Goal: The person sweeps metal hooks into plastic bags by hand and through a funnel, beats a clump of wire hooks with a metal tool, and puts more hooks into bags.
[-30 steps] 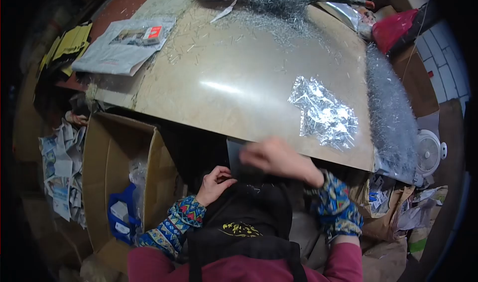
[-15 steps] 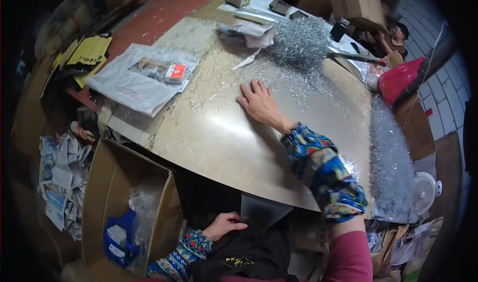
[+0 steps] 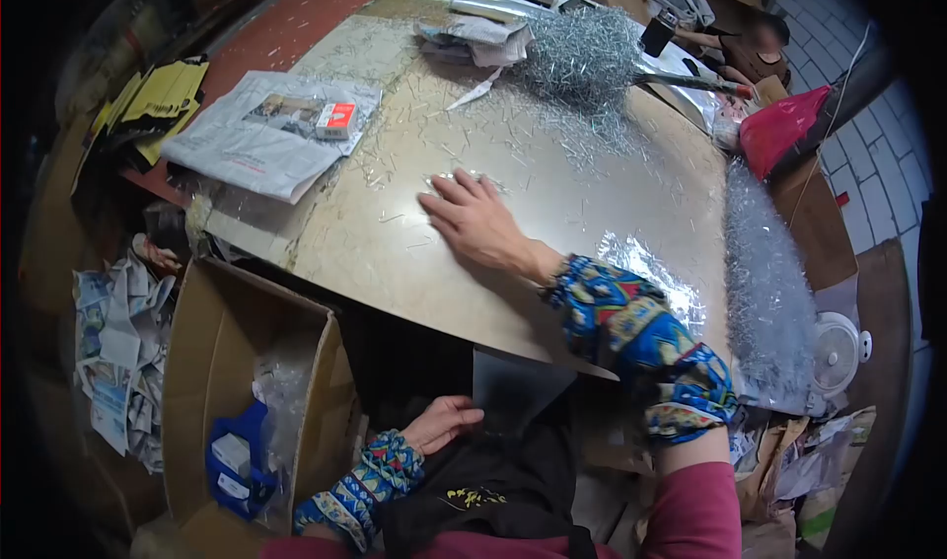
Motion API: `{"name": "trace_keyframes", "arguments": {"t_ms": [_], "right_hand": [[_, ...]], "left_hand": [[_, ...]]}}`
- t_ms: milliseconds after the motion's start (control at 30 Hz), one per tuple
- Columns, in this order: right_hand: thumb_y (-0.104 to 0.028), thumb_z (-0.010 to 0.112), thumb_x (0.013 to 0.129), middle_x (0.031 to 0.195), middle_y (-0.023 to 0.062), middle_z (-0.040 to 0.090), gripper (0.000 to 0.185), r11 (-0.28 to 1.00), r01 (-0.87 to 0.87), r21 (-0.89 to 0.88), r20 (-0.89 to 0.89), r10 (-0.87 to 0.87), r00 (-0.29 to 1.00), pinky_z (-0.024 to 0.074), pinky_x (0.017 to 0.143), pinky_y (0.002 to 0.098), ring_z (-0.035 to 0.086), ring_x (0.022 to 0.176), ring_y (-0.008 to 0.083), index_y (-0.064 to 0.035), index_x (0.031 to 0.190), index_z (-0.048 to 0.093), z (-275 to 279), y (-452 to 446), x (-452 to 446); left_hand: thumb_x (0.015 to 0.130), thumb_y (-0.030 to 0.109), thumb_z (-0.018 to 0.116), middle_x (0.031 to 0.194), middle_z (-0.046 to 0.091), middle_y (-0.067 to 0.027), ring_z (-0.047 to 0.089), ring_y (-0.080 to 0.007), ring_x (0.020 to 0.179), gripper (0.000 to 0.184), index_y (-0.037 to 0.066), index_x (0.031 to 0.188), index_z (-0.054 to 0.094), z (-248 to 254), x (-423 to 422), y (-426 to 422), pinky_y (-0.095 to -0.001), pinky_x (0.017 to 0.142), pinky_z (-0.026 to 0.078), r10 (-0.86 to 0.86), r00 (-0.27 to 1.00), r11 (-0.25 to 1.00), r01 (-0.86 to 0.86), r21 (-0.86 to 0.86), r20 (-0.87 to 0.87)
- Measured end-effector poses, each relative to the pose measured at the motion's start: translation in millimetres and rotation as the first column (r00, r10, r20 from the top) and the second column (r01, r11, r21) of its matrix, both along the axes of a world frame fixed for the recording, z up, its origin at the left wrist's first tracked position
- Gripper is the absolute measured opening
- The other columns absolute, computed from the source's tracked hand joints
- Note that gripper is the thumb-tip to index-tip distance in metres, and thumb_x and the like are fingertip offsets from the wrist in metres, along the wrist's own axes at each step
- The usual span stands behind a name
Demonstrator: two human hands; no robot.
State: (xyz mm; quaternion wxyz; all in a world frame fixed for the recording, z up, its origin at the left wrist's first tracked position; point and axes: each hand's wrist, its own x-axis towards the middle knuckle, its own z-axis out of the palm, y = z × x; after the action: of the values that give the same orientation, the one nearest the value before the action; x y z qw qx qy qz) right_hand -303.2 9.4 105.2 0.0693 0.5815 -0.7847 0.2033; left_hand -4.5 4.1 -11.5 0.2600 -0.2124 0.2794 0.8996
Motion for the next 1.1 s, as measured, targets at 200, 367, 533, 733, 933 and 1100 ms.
{"name": "trace_keyframes", "arguments": {"t_ms": [200, 367, 533, 733, 933, 1100], "right_hand": [[-0.033, 0.05, 0.099, 0.142, 0.0209, 0.047, 0.042, 0.897, 0.416, -0.146, 0.221, -0.381, 0.898, 0.025, 0.113, 0.058, 0.039, 0.135, 0.0391, -0.0075, 0.131, 0.057, 7, 61, -29], [-0.038, 0.043, 0.101, 0.145, 0.0212, 0.044, 0.052, 0.881, 0.474, -0.006, 0.056, -0.473, 0.879, 0.0271, 0.112, 0.0573, 0.037, 0.137, 0.04, -0.0034, 0.139, 0.044, -12, 42, -75], [-0.039, 0.046, 0.099, 0.144, 0.021, 0.045, 0.049, 0.92, 0.346, 0.184, 0.478, -0.391, 0.786, 0.0322, 0.111, 0.049, 0.041, 0.134, 0.0397, -0.0026, 0.131, 0.052, 34, 55, -45], [-0.051, 0.053, 0.092, 0.142, 0.0264, 0.043, 0.066, 0.916, 0.4, -0.031, 0.262, -0.378, 0.888, 0.0251, 0.112, 0.0535, 0.036, 0.136, 0.0407, -0.0041, 0.138, 0.048, -1, 61, -5], [-0.032, 0.055, 0.093, 0.131, 0.0159, 0.052, 0.034, 0.978, 0.152, -0.141, 0.046, -0.147, 0.988, 0.0314, 0.109, 0.0505, 0.042, 0.127, 0.0343, -0.0116, 0.119, 0.061, 5, 23, 69], [-0.02, 0.057, 0.093, 0.133, 0.0208, 0.052, 0.033, 0.91, 0.391, -0.138, 0.052, -0.388, 0.92, 0.0365, 0.106, 0.0516, 0.047, 0.127, 0.0395, -0.009, 0.124, 0.059, -2, 86, 131]], "left_hand": [[0.096, 0.017, 0.061, 0.126, 0.061, -0.0113, 0.061, -0.0258, 0.115, 0.038, 0.002, 0.13, 0.052, -26, 8, 1, -0.0524, 0.102, 0.048, 0.02, 0.994, 0.94, 0.018, 0.342, -0.107], [0.097, 0.02, 0.059, 0.135, 0.055, -0.0129, 0.056, -0.0293, 0.123, 0.047, 0.005, 0.139, 0.043, -22, 12, 4, -0.0546, 0.1, 0.048, 0.006, 0.995, 0.936, 0.028, 0.352, -0.096], [0.096, 0.018, 0.06, 0.139, 0.052, -0.0138, 0.049, -0.0347, 0.13, 0.053, 0.008, 0.143, 0.038, -9, 11, 2, -0.0553, 0.098, 0.049, -0.031, 0.991, 0.916, 0.081, 0.393, -0.131], [0.091, -0.001, 0.061, 0.145, 0.045, -0.0149, 0.046, -0.036, 0.133, 0.062, 0.008, 0.146, 0.033, 14, 3, 4, -0.0523, 0.102, 0.047, -0.171, 0.98, 0.937, 0.192, 0.291, -0.098], [0.09, -0.008, 0.059, 0.126, 0.06, -0.017, 0.061, -0.0265, 0.116, 0.04, -0.003, 0.129, 0.053, 8, 6, 17, -0.0364, 0.1, 0.051, -0.179, 0.984, 0.982, 0.18, 0.049, -0.014], [0.087, -0.014, 0.056, 0.117, 0.065, -0.0197, 0.064, -0.0277, 0.111, 0.027, -0.01, 0.113, 0.063, -10, 13, 13, -0.033, 0.097, 0.054, -0.139, 0.99, 0.99, 0.139, -0.018, -0.015]]}}
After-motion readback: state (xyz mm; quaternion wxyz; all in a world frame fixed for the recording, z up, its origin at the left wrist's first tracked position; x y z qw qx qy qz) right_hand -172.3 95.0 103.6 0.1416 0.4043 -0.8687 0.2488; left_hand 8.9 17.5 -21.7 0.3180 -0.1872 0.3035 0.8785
